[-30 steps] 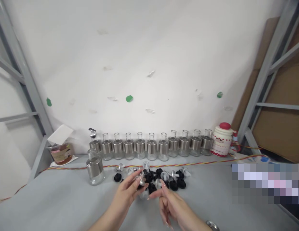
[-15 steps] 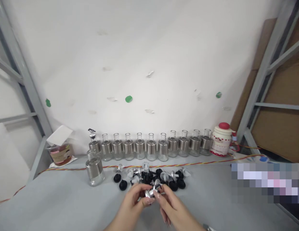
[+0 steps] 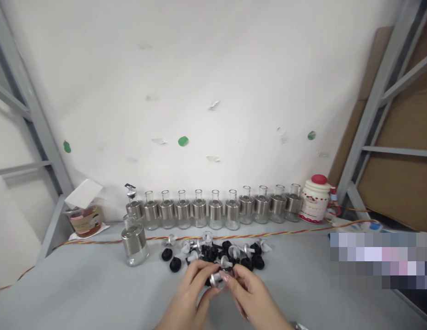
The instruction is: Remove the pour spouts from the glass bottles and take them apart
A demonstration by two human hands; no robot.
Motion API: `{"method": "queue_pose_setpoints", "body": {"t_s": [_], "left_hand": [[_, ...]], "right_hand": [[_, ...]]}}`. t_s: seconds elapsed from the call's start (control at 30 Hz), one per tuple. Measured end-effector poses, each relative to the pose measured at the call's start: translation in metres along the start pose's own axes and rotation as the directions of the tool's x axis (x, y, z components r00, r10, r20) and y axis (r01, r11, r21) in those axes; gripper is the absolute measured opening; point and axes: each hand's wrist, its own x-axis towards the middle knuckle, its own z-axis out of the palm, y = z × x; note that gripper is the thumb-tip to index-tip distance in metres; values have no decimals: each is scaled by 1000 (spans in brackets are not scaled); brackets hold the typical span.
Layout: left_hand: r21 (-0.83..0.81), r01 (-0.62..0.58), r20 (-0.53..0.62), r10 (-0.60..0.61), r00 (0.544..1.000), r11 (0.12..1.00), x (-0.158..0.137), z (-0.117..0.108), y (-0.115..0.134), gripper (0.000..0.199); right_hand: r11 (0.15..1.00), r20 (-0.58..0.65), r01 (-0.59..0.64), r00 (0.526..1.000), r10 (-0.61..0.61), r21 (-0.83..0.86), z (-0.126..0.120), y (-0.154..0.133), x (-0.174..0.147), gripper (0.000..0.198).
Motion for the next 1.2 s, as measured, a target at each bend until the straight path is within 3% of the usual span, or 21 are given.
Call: {"method": "queue_pose_setpoints", "body": {"t_s": [0.23,0.4,0.53,0.7,0.93,1.07,1.2], "left_hand": [[-102,106,-115,-117,986,989,0,7,3,27],[-64,230,-290,-238,927,971,10,-17,-7,22],[-61,294,-370,-295,881,954,16,-31,-10,24],[-5,227,-265,-220,939,974,12,-21,-13,26],[215,148,-205,-103,973,965,5,-16,-25,37],[339,62,-181,0,984,939,3,-17,-22,37],[405,-63,-104,114,988,912,1,-14,-15,36]], "right_hand": [[991,34,4,999,-9,132,-2,-1,0,46],[984,50,-39,998,31,175,-11,4,7,47],[992,-78,-15,997,25,125,-21,6,19,44],[993,-195,41,981,-18,114,-33,11,34,47],[983,-170,135,979,-113,127,-35,15,33,52],[975,-153,213,963,-222,-70,-30,10,22,35],[910,-41,289,948,-315,-296,-23,1,9,29]]}}
